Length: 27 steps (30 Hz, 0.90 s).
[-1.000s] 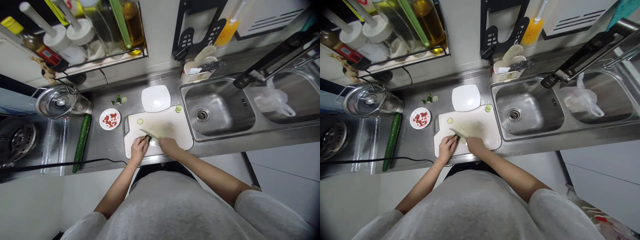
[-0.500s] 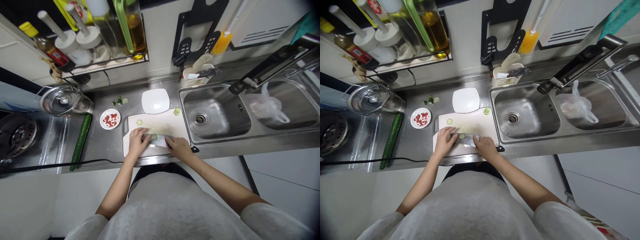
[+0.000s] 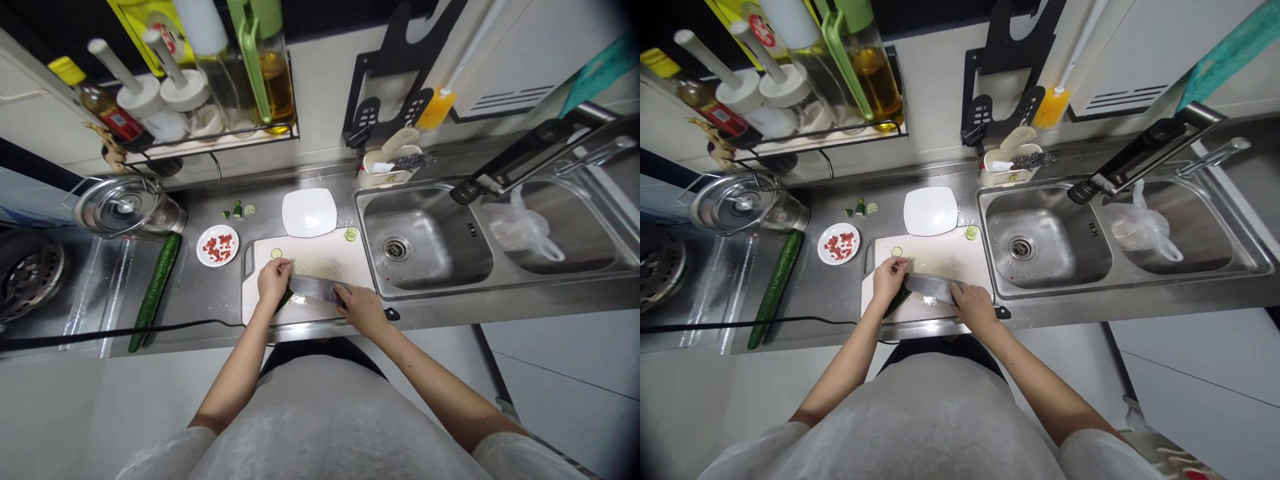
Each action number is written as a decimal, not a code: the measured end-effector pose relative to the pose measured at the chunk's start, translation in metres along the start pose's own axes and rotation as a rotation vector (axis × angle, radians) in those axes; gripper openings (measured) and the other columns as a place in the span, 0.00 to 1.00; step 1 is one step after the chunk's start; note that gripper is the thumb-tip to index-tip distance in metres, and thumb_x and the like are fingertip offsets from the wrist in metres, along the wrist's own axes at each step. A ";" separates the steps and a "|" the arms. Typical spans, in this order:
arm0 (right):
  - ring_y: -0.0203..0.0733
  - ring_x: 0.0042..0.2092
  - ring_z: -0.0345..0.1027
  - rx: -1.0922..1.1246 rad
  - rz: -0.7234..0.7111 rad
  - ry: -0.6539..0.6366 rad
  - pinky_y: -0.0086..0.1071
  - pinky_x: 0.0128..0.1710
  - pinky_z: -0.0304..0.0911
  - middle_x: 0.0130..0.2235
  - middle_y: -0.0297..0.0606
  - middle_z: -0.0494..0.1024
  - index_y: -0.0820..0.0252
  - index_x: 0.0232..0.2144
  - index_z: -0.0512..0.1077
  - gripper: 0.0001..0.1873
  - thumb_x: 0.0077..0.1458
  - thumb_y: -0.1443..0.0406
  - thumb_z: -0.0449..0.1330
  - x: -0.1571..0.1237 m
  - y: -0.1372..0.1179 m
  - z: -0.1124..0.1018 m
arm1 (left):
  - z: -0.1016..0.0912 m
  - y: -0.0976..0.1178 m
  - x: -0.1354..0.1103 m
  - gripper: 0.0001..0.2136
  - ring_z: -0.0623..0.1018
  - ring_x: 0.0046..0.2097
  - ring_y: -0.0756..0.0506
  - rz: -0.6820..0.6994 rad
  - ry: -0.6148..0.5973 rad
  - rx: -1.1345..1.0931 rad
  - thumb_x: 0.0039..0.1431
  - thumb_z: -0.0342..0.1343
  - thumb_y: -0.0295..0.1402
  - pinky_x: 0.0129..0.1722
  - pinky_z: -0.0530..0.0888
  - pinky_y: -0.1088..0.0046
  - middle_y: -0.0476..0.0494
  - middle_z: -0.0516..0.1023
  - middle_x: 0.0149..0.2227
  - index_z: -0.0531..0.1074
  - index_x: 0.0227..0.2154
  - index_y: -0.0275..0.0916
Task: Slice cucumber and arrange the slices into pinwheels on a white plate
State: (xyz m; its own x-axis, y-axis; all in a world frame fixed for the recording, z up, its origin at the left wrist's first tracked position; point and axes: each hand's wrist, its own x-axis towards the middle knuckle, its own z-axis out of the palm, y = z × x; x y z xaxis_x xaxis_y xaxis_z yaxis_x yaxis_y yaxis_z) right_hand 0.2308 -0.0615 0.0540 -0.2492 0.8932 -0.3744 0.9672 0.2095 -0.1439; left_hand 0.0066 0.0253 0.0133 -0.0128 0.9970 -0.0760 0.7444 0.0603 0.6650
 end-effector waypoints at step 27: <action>0.42 0.41 0.73 0.183 0.146 -0.121 0.30 0.36 0.55 0.41 0.41 0.79 0.56 0.51 0.65 0.19 0.66 0.60 0.40 -0.003 -0.014 0.001 | 0.001 -0.042 0.004 0.10 0.74 0.37 0.45 0.132 0.133 0.073 0.61 0.51 0.36 0.40 0.70 0.68 0.43 0.76 0.36 0.75 0.38 0.40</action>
State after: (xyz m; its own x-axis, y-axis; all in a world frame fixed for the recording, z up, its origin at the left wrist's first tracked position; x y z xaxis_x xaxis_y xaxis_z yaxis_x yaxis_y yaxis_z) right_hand 0.2183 -0.0672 0.0565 -0.1223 0.8523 -0.5086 0.9710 -0.0033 -0.2392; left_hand -0.0242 0.0267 -0.0159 0.0040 0.9939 0.1103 0.7916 -0.0705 0.6070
